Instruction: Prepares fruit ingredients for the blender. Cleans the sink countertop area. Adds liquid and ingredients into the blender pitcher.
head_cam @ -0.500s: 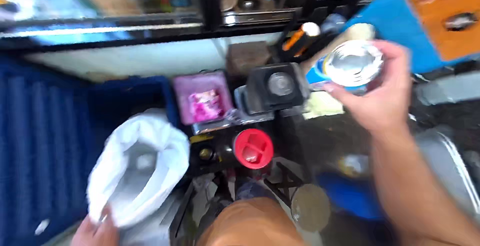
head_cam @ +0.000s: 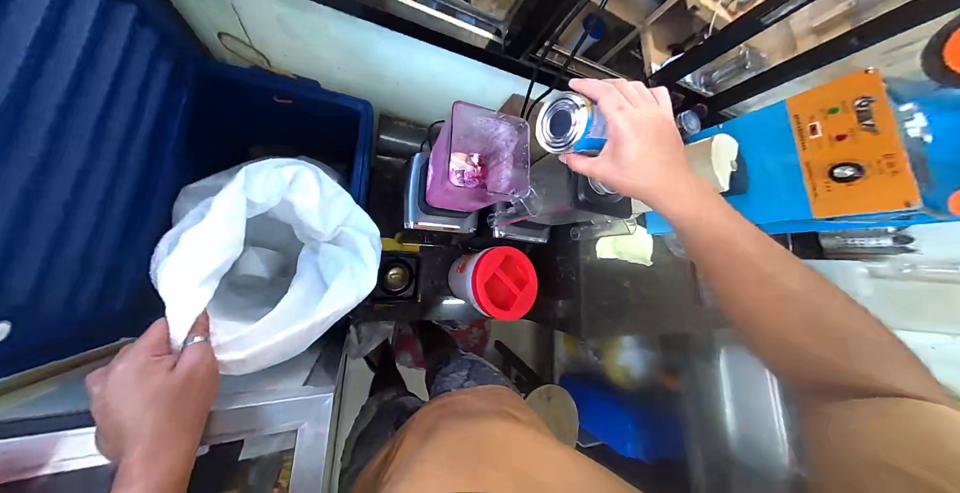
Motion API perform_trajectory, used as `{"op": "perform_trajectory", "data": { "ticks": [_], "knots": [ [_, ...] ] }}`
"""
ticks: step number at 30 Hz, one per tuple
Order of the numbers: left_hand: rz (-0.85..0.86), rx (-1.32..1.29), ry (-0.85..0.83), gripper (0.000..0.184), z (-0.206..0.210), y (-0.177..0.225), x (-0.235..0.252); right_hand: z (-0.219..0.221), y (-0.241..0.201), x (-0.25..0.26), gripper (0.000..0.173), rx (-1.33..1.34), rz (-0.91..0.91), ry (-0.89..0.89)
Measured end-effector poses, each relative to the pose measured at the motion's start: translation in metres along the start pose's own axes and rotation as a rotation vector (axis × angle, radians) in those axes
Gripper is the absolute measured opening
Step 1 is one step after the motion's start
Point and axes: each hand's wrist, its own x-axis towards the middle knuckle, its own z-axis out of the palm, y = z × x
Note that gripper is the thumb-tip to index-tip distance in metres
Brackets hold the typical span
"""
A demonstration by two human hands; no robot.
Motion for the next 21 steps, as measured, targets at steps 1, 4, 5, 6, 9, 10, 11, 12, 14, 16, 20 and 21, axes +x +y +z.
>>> {"op": "perform_trajectory", "data": {
  "ticks": [1, 4, 5, 6, 9, 10, 11, 12, 14, 16, 20, 21],
  "knots": [
    [0.005, -0.002, -0.001, 0.051, 0.000, -0.001, 0.000, 0.005, -0.007, 0.004, 0.080, -0.084, -0.059, -0.016],
    [-0.003, -0.003, -0.001, 0.052, 0.004, -0.006, 0.000, 0.016, -0.019, 0.015, 0.070, -0.206, -0.195, -0.054],
    [0.000, -0.003, -0.002, 0.053, 0.004, -0.008, 0.000, 0.017, -0.023, 0.018, 0.070, -0.219, -0.225, -0.066],
    [0.002, -0.001, 0.000, 0.053, 0.005, -0.009, 0.000, 0.019, -0.026, 0.021, 0.070, -0.226, -0.246, -0.078],
    [-0.009, 0.012, -0.014, 0.054, 0.007, -0.012, 0.002, 0.019, -0.036, 0.027, 0.071, -0.230, -0.258, -0.102],
    [-0.005, 0.007, -0.012, 0.054, 0.008, -0.013, 0.002, 0.018, -0.039, 0.029, 0.071, -0.233, -0.265, -0.102],
    [0.000, 0.000, -0.009, 0.053, 0.009, -0.014, 0.002, 0.016, -0.041, 0.030, 0.071, -0.239, -0.274, -0.103],
    [0.002, -0.006, -0.005, 0.052, 0.009, -0.015, 0.002, 0.013, -0.043, 0.031, 0.071, -0.249, -0.284, -0.104],
    [0.001, -0.014, -0.003, 0.051, 0.009, -0.016, 0.003, 0.002, -0.047, 0.033, 0.070, -0.265, -0.300, -0.097],
    [-0.018, -0.006, -0.008, 0.051, 0.009, -0.013, 0.002, -0.019, -0.051, 0.032, 0.069, -0.290, -0.311, -0.091],
    [-0.049, 0.007, -0.029, 0.052, 0.004, -0.005, 0.001, -0.062, -0.057, 0.029, 0.065, -0.354, -0.323, -0.044],
    [-0.052, 0.010, -0.033, 0.052, 0.004, -0.004, 0.001, -0.066, -0.058, 0.028, 0.065, -0.362, -0.320, -0.028]
  ]
}}
